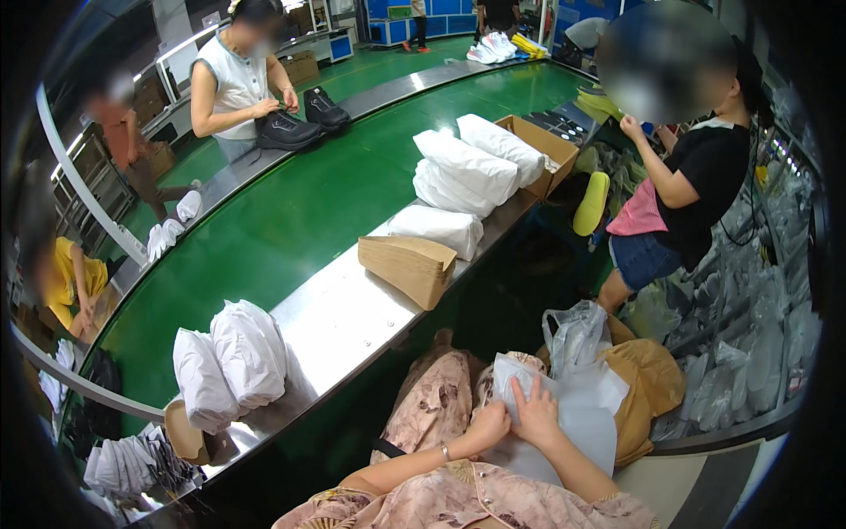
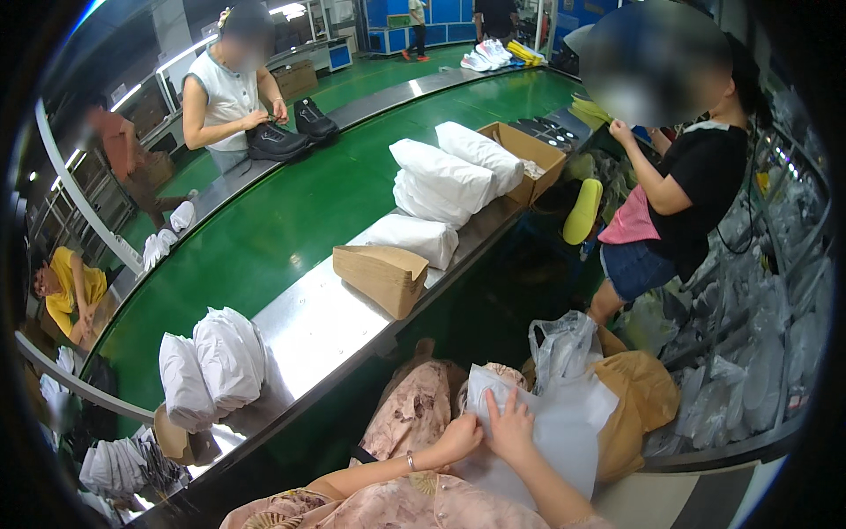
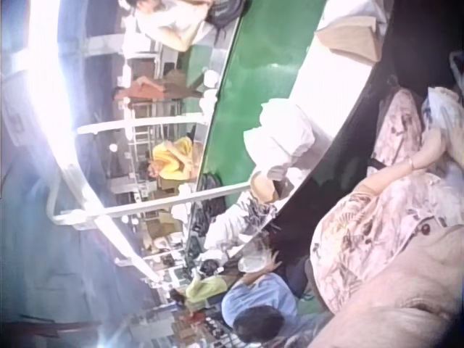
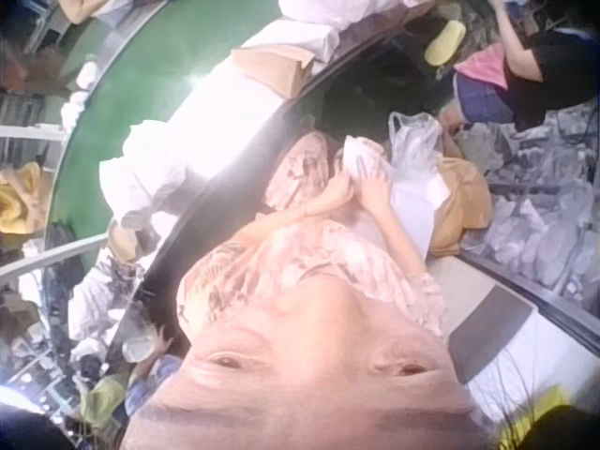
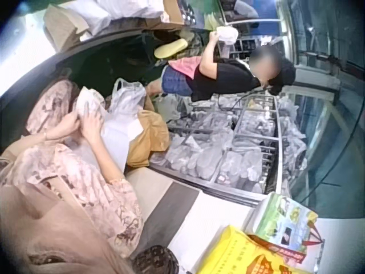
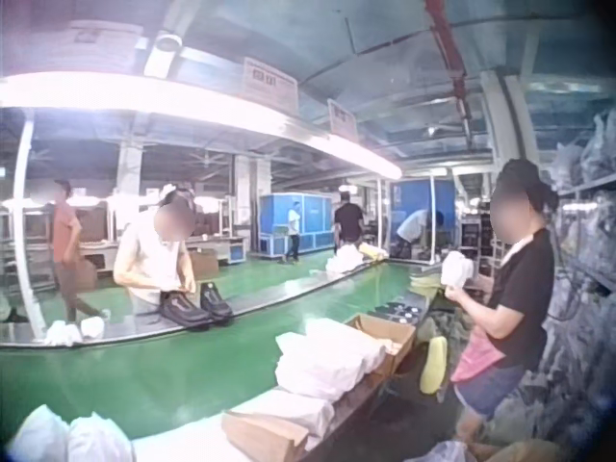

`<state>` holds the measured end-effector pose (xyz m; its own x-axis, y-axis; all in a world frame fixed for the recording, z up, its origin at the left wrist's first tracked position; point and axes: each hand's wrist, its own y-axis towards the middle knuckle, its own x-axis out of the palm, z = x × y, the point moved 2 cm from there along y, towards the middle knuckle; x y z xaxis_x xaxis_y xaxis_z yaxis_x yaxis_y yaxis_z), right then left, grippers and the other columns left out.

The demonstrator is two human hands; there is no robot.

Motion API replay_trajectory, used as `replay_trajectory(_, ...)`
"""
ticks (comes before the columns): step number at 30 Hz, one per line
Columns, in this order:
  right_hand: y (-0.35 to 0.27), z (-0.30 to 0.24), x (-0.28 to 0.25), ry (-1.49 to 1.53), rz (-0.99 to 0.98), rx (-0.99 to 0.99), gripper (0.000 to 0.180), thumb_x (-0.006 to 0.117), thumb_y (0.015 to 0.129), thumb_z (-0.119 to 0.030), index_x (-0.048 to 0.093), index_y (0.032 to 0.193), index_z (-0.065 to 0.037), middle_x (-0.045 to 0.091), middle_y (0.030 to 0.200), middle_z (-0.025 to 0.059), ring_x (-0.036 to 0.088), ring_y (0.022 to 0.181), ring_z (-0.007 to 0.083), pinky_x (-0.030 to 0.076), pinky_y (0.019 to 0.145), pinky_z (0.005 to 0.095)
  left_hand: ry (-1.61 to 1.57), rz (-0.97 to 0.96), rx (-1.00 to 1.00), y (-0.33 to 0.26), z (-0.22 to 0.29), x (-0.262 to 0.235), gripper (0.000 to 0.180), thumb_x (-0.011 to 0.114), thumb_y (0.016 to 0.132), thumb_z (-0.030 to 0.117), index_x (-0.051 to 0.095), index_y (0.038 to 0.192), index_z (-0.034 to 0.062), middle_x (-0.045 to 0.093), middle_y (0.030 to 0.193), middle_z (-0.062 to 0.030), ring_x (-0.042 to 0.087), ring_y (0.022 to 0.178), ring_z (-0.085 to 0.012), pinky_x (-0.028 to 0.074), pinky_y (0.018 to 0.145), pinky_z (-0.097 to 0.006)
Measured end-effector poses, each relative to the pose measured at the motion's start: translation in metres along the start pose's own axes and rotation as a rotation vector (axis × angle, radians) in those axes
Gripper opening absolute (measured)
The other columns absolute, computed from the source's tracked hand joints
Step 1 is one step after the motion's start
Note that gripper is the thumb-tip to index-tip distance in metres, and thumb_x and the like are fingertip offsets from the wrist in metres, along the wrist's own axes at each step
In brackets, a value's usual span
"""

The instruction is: The person wraps individual shoes in white protective paper and places them on an assembly line.

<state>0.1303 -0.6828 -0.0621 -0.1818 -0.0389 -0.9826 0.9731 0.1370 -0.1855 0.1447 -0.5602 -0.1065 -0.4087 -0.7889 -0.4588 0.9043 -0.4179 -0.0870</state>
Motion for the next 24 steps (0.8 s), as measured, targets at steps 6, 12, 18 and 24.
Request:
replay_trajectory(6,-0.006,0.001,-0.004,0.071,-0.08,0.054,0.102,0.075,0.059,-0.034,0.019,0.142,-0.015,0.022,0.137,0.0331,0.046,0.102,0.0437,0.041,0.08,0.0538,-0.096,-0.108,-0.156,-0.001,-0.028,0.021,0.038,0.055,0.082,0.027,0.058,0.081,-0.0112,0.06,0.075,-0.0274,0.06,0.067,-0.0391,0.048,0.062,-0.044)
replay_trajectory(12,0.003,0.01,0.002,0.193,-0.181,0.113,0.091,0.069,0.068,-0.034,0.019,0.142,-0.013,0.022,0.138,0.0316,0.042,0.11,0.0482,0.038,0.088,0.056,-0.616,-0.192,-0.512,0.003,-0.019,0.025,0.042,0.055,0.086,0.038,0.057,0.084,-0.0046,0.057,0.069,-0.0079,0.051,0.054,-0.0162,0.043,0.048,-0.029)
replay_trajectory(18,0.027,0.066,0.053,1.345,-0.207,0.206,0.05,0.048,0.09,-0.021,0.034,0.134,-0.003,0.047,0.126,0.0151,0.05,0.108,0.0219,0.041,0.091,0.03,-0.682,-0.24,-0.572,0.006,0.015,-0.003,0.052,0.062,0.084,0.035,0.043,0.112,-0.0055,0.055,0.088,-0.0096,0.051,0.068,-0.0132,0.047,0.059,-0.029)
replay_trajectory(24,0.011,0.056,0.033,1.698,0.094,0.443,0.038,0.048,0.091,-0.02,0.049,0.121,0.003,0.057,0.109,0.0068,0.053,0.096,0.0141,0.041,0.085,0.026,-0.58,0.212,-0.104,0.018,0.014,0.002,0.05,0.061,0.086,0.021,0.038,0.123,-0.004,0.054,0.109,-0.0146,0.052,0.098,-0.0178,0.044,0.084,-0.028)
